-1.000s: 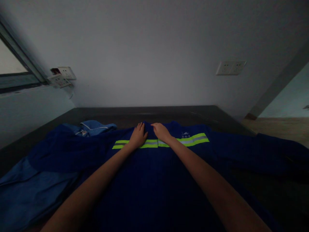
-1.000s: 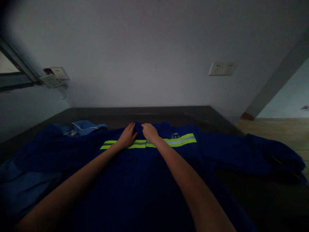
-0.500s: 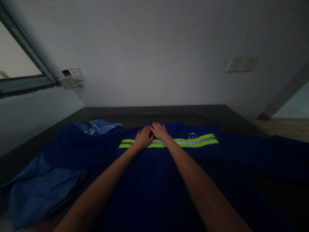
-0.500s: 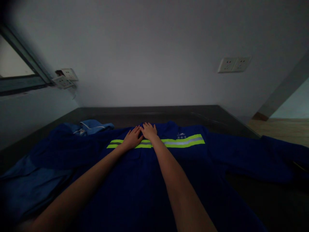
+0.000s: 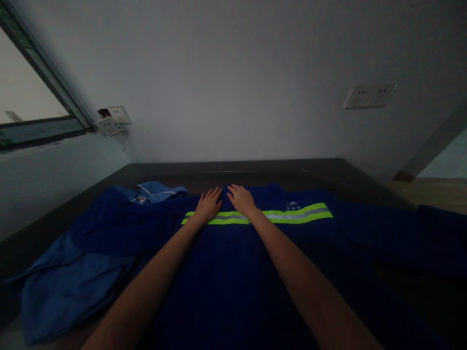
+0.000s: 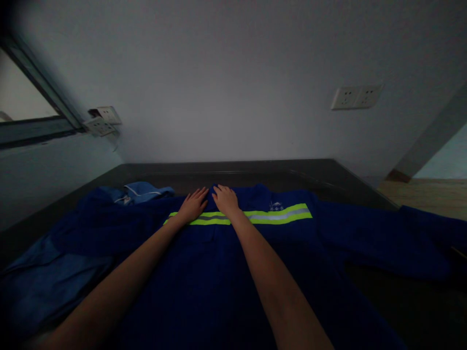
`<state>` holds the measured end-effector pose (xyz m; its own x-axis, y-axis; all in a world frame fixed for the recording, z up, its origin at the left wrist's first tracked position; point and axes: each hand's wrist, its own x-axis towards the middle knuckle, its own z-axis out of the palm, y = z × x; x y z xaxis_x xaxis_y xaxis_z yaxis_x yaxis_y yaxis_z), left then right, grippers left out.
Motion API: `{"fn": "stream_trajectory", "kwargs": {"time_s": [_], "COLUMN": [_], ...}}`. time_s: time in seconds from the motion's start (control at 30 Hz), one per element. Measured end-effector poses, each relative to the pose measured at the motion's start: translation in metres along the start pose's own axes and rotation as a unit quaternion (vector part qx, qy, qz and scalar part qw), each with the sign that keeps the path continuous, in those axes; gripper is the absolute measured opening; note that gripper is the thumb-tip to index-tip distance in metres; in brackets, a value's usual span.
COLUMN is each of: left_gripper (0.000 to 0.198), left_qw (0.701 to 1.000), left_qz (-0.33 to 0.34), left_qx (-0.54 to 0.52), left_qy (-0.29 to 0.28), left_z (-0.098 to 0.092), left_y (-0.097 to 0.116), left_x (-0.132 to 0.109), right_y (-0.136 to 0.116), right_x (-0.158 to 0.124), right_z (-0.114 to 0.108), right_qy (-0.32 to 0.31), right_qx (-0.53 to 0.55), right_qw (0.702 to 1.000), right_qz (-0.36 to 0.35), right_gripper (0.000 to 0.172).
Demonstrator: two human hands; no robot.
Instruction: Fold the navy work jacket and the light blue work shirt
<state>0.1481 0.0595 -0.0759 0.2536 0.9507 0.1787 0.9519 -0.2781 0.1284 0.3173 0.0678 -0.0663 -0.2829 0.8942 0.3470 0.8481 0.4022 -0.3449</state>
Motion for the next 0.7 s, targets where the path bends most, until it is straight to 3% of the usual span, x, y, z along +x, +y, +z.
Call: {"fn": "stream_trajectory", "kwargs": {"time_s": [0.2, 0.33, 0.47, 0.6, 0.7], "left_gripper": [0.053, 0.055, 0.052, 0.048, 0.052], "left_qw": [1.000, 0.999, 0.997, 0.988, 0.977], "left_qz": [-0.023, -0.028, -0.029, -0.013, -0.010], "left_qx": [-0.003, -0.022, -0.059, -0.108, -0.146], "left_qy": [-0.020, -0.001, 0.050, 0.109, 0.154], "left_z": [0.010, 0.011, 0.008, -0.008, -0.034], "left_y": [-0.002, -0.005, -0.003, 0.008, 0.008], "left_x": [-0.001, 0.000, -0.001, -0.006, -0.017], "right_y": [-0.005, -0.029, -0.059, -0.077, -0.083], "right_x": [-0.006, -0.010, -0.031, -0.058, -0.069], "right_z": [0.009, -0.003, -0.011, -0.010, -0.005], "right_qy": [-0.062, -0.067, -0.078, -0.090, -0.065], "right_qx": [-0.042, -0.059, -0.055, -0.037, -0.055], "right_qw": [0.997, 0.995, 0.995, 0.994, 0.995], "right_qz": [0.018, 0.047, 0.040, 0.051, 0.050], "right_gripper": [0.046, 0.051, 0.053, 0.054, 0.054]}}
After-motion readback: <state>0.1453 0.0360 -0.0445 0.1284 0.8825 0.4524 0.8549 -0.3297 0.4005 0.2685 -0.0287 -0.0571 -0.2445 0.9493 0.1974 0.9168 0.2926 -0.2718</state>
